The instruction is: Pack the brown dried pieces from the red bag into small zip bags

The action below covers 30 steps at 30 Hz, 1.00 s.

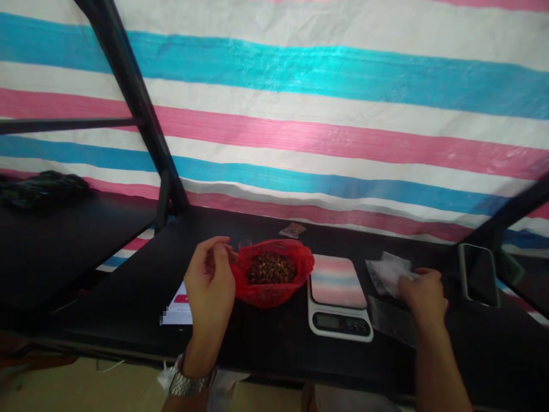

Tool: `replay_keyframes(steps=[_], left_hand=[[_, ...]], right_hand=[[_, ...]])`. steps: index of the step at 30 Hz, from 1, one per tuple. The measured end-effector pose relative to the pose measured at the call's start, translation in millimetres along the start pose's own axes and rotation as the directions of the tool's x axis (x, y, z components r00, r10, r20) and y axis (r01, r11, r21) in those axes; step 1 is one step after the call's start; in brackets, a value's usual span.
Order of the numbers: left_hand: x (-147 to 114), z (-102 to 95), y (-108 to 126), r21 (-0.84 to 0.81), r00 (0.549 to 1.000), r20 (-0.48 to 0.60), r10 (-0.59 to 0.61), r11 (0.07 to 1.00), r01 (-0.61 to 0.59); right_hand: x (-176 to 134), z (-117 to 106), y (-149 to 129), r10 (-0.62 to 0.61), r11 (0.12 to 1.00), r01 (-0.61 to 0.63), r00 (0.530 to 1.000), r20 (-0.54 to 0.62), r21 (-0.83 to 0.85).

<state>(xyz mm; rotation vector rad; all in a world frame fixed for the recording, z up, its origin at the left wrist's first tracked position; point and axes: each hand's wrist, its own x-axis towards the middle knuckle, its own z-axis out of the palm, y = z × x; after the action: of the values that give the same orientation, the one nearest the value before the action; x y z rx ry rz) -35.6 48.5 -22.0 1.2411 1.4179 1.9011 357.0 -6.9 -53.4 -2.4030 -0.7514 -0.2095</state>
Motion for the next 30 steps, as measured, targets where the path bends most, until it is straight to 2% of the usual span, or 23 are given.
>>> replay_keyframes(steps=[4, 7, 10, 13, 16, 19, 22, 24, 26, 28, 30], left_hand=[[-1, 0.6, 3, 0.032, 1.000, -0.012, 0.027, 0.999, -0.026], [-5, 5.7, 7, 0.057, 0.999, -0.003, 0.036, 0.998, -0.036], [-10, 11.3, 9, 0.067, 0.999, 0.004, 0.043, 0.997, -0.043], [-15, 13.1, 9, 0.078, 0.997, 0.054, 0.046, 0.996, -0.050], [-17, 9.8, 7, 0.131, 0.985, 0.139, 0.098, 0.985, -0.116], [-15, 3.9, 4, 0.177, 0.967, 0.190, 0.171, 0.963, -0.205], [-11, -1.8, 1, 0.192, 0.955, 0.224, 0.196, 0.952, -0.240], [-8, -4.8, 0, 0.193, 0.951, 0.241, 0.193, 0.951, -0.242], [-8, -7.0, 1, 0.188, 0.945, 0.265, 0.191, 0.951, -0.245], [-10, -8.7, 3, 0.178, 0.933, 0.302, 0.193, 0.950, -0.254], [-12, -9.7, 5, 0.162, 0.918, 0.343, 0.198, 0.950, -0.266]], right_hand=[[-6, 0, -3, -0.029, 0.999, 0.030, 0.999, 0.042, -0.029], [-9, -7, -17, -0.146, 0.989, 0.146, 0.989, -0.001, 0.022], [-15, -8, -45, -0.339, 0.936, 0.333, 0.940, 0.036, 0.115], [-28, 4, -86, -0.538, 0.839, 0.504, 0.825, 0.176, 0.203], [-43, 24, -132, -0.665, 0.747, 0.616, 0.688, 0.290, 0.252], [-55, 45, -175, -0.740, 0.660, 0.699, 0.540, 0.401, 0.276], [-62, 60, -210, -0.765, 0.607, 0.745, 0.452, 0.458, 0.277], [-66, 67, -226, -0.763, 0.600, 0.753, 0.438, 0.475, 0.270], [-70, 70, -237, -0.750, 0.620, 0.739, 0.457, 0.479, 0.265], [-72, 71, -240, -0.725, 0.664, 0.697, 0.512, 0.460, 0.271], [-72, 66, -236, -0.687, 0.721, 0.624, 0.593, 0.419, 0.300]])
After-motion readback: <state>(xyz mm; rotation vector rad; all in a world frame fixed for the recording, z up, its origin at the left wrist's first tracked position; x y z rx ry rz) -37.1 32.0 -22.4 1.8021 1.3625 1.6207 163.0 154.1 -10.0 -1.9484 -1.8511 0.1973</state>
